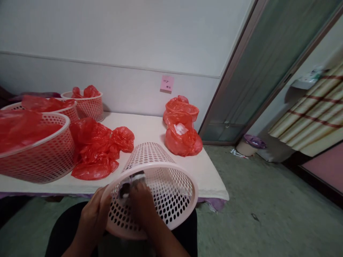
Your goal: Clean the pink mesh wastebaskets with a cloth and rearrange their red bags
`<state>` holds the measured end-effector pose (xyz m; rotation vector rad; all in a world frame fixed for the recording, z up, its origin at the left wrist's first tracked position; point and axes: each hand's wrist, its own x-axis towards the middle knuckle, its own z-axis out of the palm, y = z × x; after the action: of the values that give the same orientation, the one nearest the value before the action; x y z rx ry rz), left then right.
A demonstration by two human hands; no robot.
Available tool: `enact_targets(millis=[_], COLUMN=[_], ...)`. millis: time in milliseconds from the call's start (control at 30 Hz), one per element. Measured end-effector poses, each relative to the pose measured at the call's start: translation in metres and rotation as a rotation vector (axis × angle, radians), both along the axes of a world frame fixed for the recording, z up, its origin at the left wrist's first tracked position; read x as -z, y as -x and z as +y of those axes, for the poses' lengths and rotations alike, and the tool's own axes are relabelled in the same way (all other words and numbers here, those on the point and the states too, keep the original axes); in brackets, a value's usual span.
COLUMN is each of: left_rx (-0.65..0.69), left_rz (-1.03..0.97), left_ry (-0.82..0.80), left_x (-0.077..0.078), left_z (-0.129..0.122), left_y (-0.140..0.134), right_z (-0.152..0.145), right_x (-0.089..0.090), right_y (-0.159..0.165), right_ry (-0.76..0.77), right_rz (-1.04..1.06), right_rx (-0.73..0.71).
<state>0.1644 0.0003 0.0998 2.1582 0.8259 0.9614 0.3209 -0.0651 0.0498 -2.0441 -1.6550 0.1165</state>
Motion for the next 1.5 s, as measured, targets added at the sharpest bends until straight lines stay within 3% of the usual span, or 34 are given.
enact_targets(millis=[133,267,433,567,667,767,900,1000,1133,1300,1400,1500], left_rx=[-0.036,-0.028,-0.004,-0.011,-0.022,-0.031,-0.072,-0.026,-0.014,0.032,0.027,0.019], left_rz=[0.002,0.035,0.056,-0.007,-0.060,-0.133,-0.154,-0.109,-0.095,-0.066,-0.046,-0.017], left_ry=[-0.059,-0.068,-0.045,0.003,0.136,0.326,0.277,0.177,0.097,-0.014,-0.089,-0.165], left_x=[-0.010,-0.026,-0.048,-0.057,-0.048,-0.027,-0.007,-0.007,-0.011,-0.009,-0.009,-0.010], left_z=[0.017,0.031,0.035,0.028,0.015,0.003,0.005,0.013,0.015,0.008,0.008,0.014], left_y=[-0.004,-0.013,-0.032,-0.037,-0.033,-0.027,-0.013,-0.002,0.003,0.001,0.000,-0.001], right_z=[-0.043,-0.071,-0.070,-0.059,-0.049,-0.036,-0.023,-0.016,-0.003,0.015,0.016,0.001], right_x=[-0.012,-0.002,0.021,0.015,-0.006,-0.025,-0.023,-0.011,-0.009,-0.018,-0.016,-0.017], right_y=[0.023,0.030,0.033,0.036,0.040,0.043,0.041,0.028,-0.014,-0.065,-0.061,-0.031], right_ry=[0.008,-0.050,-0.196,-0.282,-0.390,-0.440,-0.328,-0.157,0.162,0.207,0.194,0.123], right_rz=[-0.121,-0.280,-0.314,-0.246,-0.062,0.150,0.302,0.144,-0.166,-0.190,-0.139,0.020], right_rx=[-0.183,-0.176,0.006,0.023,0.030,0.012,-0.157,-0.097,0.139,0.360,0.272,0.015])
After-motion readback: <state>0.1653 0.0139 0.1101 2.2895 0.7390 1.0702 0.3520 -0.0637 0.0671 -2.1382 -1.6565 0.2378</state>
